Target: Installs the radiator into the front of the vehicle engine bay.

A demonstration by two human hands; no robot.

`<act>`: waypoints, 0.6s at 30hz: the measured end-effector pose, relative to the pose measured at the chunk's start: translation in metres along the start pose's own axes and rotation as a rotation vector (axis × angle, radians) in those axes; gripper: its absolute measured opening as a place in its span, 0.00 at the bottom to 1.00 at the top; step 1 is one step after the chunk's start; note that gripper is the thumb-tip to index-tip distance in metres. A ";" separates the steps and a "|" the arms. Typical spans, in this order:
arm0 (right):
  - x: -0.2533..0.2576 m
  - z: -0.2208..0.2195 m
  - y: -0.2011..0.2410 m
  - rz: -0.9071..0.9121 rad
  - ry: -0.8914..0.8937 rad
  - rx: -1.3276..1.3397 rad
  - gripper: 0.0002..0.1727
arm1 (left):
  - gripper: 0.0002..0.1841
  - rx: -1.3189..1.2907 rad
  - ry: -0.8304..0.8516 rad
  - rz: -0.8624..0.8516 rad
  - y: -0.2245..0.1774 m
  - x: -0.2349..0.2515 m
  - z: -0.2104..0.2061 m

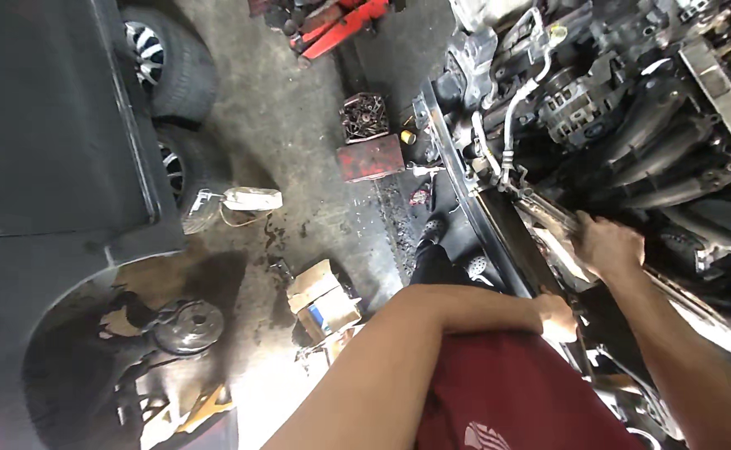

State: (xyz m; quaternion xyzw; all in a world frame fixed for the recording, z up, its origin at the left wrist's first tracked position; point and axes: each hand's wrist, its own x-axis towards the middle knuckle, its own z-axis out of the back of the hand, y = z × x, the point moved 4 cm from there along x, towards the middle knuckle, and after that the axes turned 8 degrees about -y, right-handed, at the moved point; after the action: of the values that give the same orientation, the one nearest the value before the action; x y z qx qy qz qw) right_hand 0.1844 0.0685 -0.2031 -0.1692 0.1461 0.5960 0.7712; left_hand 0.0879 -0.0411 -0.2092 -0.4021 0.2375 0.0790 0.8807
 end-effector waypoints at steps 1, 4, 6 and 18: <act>0.001 0.001 -0.001 -0.003 0.003 -0.006 0.32 | 0.15 0.002 -0.008 -0.008 0.000 -0.002 0.001; -0.002 0.007 -0.005 -0.038 -0.006 0.001 0.30 | 0.14 0.022 -0.029 -0.050 -0.002 -0.004 0.001; -0.007 0.010 -0.008 -0.045 -0.032 0.020 0.29 | 0.13 0.061 -0.019 -0.082 -0.006 -0.004 0.002; -0.017 0.012 -0.010 -0.067 -0.144 0.044 0.31 | 0.11 0.037 -0.088 -0.076 -0.021 0.015 0.029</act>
State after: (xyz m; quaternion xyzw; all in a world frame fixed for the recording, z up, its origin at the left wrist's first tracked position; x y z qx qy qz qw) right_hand 0.1904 0.0567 -0.1837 -0.1138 0.0977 0.5771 0.8028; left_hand 0.1184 -0.0339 -0.1859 -0.3904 0.1846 0.0587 0.9000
